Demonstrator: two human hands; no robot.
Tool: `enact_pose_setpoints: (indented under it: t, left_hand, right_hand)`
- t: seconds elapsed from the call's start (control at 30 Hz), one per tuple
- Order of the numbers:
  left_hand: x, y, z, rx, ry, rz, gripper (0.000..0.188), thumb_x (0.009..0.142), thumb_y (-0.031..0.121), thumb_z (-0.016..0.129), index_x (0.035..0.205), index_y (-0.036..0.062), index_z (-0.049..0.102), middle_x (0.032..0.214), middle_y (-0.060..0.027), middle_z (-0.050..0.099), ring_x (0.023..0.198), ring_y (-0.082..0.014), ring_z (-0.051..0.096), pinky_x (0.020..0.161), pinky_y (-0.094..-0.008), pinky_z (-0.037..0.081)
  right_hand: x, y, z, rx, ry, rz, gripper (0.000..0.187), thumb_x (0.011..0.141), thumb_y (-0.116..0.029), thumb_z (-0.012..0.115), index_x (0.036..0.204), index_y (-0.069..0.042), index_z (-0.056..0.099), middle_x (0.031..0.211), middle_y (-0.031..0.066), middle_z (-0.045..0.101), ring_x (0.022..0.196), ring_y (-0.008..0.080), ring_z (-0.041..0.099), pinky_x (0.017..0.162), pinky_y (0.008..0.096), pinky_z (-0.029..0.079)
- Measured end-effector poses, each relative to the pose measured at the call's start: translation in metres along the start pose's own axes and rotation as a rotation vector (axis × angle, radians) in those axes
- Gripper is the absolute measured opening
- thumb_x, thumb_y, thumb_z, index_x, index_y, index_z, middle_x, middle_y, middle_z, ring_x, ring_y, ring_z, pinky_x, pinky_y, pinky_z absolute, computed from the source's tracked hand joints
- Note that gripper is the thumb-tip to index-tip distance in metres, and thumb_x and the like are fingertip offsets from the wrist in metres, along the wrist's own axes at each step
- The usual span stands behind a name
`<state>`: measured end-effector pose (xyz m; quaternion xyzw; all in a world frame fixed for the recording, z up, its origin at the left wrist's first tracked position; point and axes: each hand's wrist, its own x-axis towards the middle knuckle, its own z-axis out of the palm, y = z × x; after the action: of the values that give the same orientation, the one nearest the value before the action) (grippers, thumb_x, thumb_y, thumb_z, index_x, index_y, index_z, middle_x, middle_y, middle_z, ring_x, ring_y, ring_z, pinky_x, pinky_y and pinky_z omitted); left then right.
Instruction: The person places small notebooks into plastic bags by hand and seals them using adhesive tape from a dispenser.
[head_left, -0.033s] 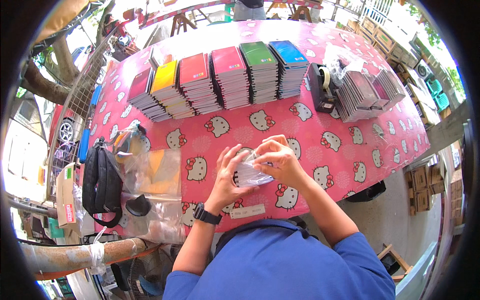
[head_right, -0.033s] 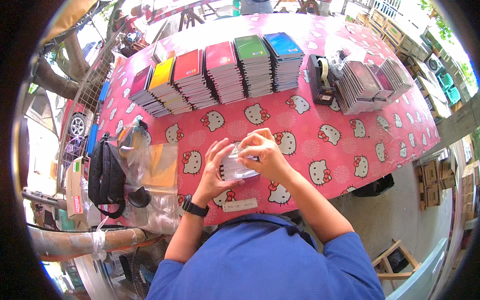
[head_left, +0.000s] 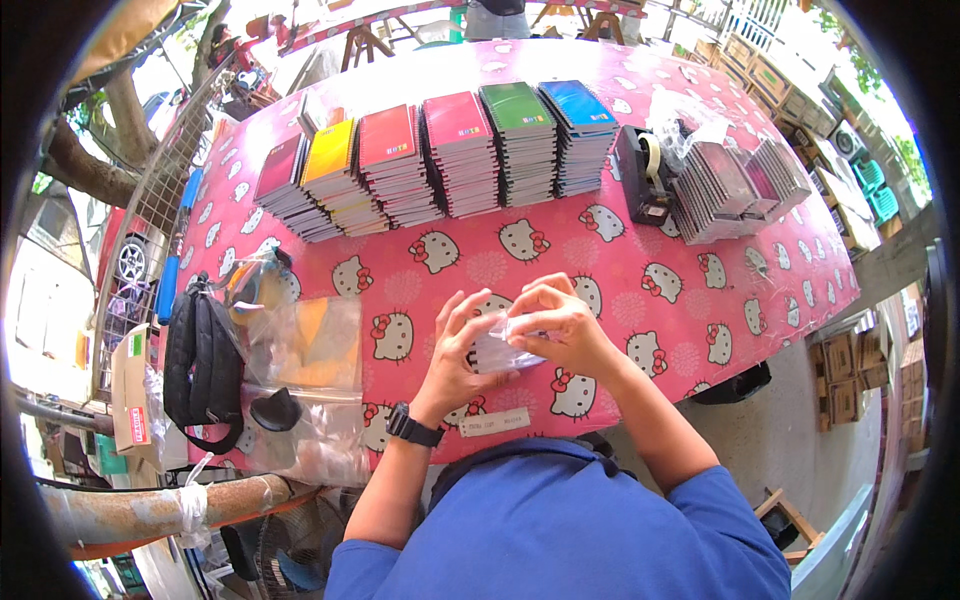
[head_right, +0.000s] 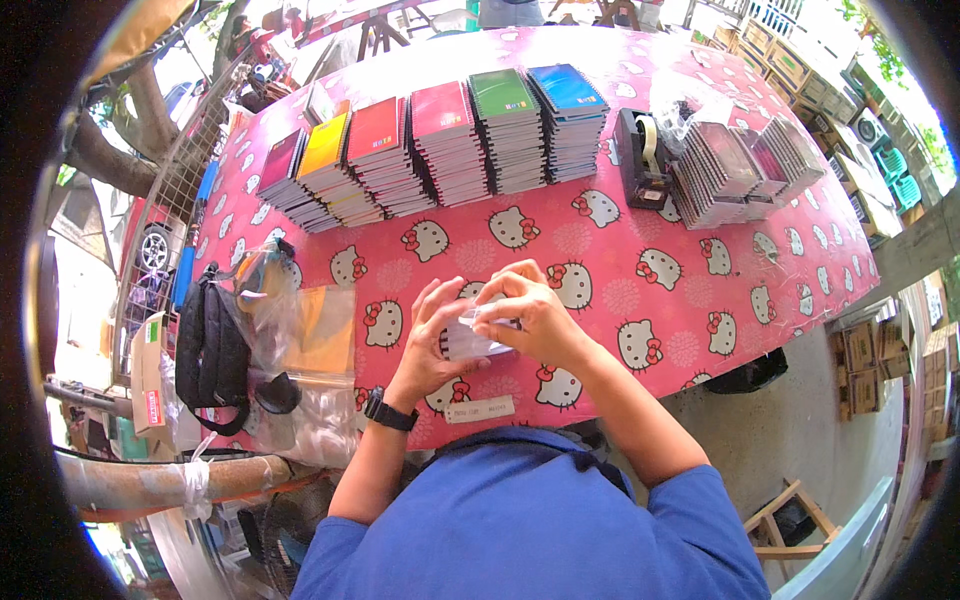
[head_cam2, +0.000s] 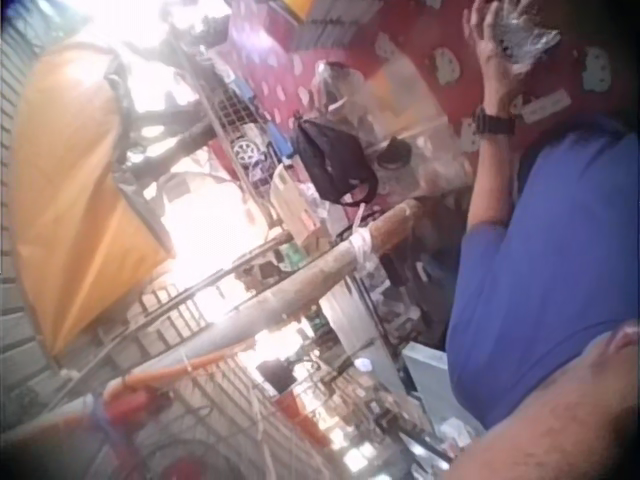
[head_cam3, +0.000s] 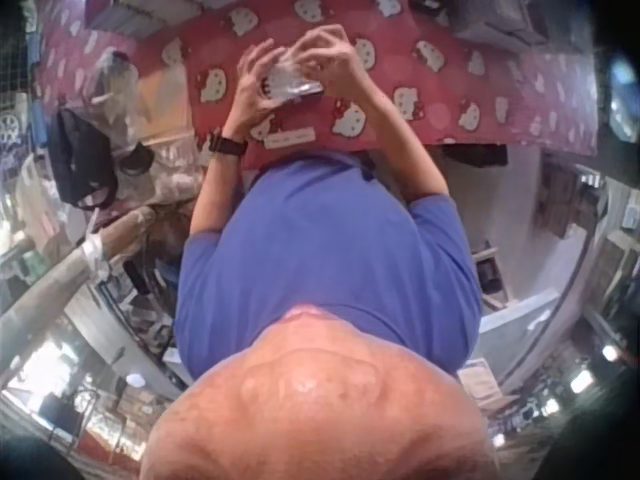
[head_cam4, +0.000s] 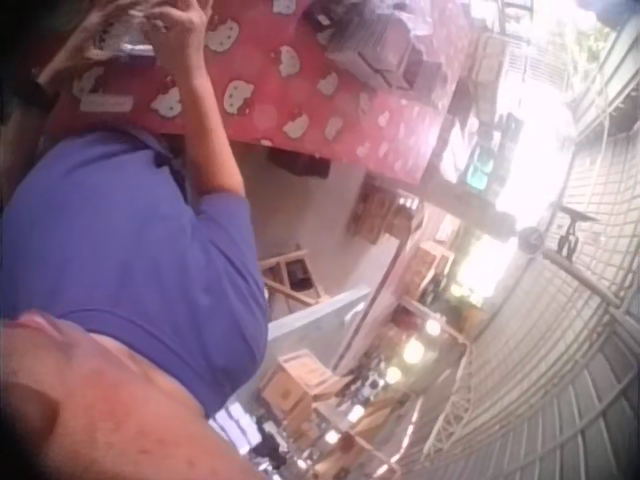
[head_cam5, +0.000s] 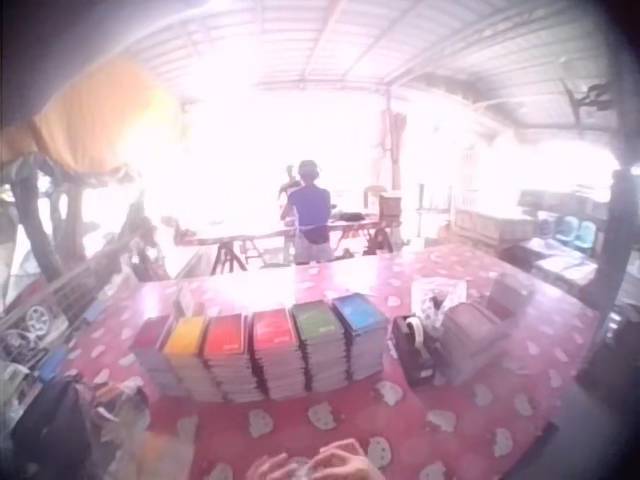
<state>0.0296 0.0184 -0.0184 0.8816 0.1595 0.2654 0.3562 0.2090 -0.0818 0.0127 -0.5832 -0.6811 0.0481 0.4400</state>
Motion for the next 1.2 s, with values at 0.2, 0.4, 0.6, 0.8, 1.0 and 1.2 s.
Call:
enact_pose_setpoints:
  t: [0.2, 0.4, 0.6, 0.8, 1.0, 1.2]
  left_hand:
    - [-0.008, 0.003, 0.009, -0.093, 0.146, 0.019, 0.031, 0.064, 0.019, 0.078, 0.094, 0.0178, 0.071, 0.109, 0.0009, 0.062, 0.12, -0.0269, 0.042, 0.098, -0.0404, 0.036]
    - [-0.019, 0.002, 0.019, -0.249, 0.316, -0.134, 0.019, 0.071, 0.017, 0.074, 0.089, 0.0165, 0.072, 0.093, 0.002, 0.067, 0.116, -0.0203, 0.048, 0.104, -0.0432, 0.021]
    - [0.001, 0.009, 0.01, 0.057, 0.306, -0.169, 0.062, 0.074, 0.017, 0.073, 0.131, 0.0093, 0.048, 0.075, 0.0029, 0.068, 0.105, -0.0119, 0.051, 0.101, -0.0326, 0.024]
    - [-0.003, 0.015, 0.008, -0.03, 0.758, -0.092, 0.064, 0.086, 0.024, 0.061, 0.139, 0.0057, 0.031, 0.128, -0.0096, 0.05, 0.118, -0.0182, 0.044, 0.103, -0.0376, 0.027]
    - [-0.038, 0.033, 0.029, 0.459, 0.043, 0.023, 0.061, 0.08, 0.045, 0.058, 0.13, 0.0114, 0.045, 0.135, -0.0043, 0.044, 0.128, -0.0236, 0.036, 0.108, -0.0554, 0.005]
    - [-0.041, 0.035, 0.027, 0.533, 0.041, -0.066, 0.066, 0.067, 0.037, 0.07, 0.126, 0.0154, 0.048, 0.131, -0.0024, 0.045, 0.128, -0.0221, 0.035, 0.109, -0.0543, 0.006]
  right_hand:
    - [-0.016, -0.001, -0.005, 0.087, -0.168, 0.025, 0.044, 0.066, -0.031, 0.077, 0.103, -0.012, 0.063, 0.115, 0.0082, 0.056, 0.108, 0.0286, 0.048, 0.093, 0.0411, 0.04]
    - [-0.03, -0.015, 0.024, -0.034, 0.022, 0.05, 0.037, 0.063, -0.027, 0.08, 0.09, -0.008, 0.063, 0.107, 0.0106, 0.057, 0.098, 0.0281, 0.053, 0.084, 0.0395, 0.044]
    - [-0.001, -0.017, 0.026, 0.123, -0.043, 0.532, 0.044, 0.056, -0.024, 0.084, 0.087, -0.004, 0.06, 0.099, 0.0126, 0.057, 0.094, 0.0266, 0.056, 0.075, 0.0356, 0.046]
    - [0.017, 0.0, 0.024, 0.388, -0.165, 0.777, 0.029, 0.069, -0.024, 0.08, 0.079, -0.001, 0.064, 0.062, -0.0015, 0.057, 0.057, 0.0038, 0.049, 0.051, 0.0222, 0.04]
    - [0.019, 0.022, 0.016, 0.43, -0.315, 0.703, 0.02, 0.079, -0.02, 0.071, 0.082, 0.0, 0.067, 0.068, 0.0006, 0.063, 0.067, 0.0066, 0.055, 0.061, 0.024, 0.046]
    - [0.016, 0.168, -0.087, -0.065, 0.691, 0.647, 0.03, 0.082, -0.015, 0.064, 0.105, 0.003, 0.059, 0.096, 0.0147, 0.062, 0.086, 0.0212, 0.06, 0.078, 0.0316, 0.048]
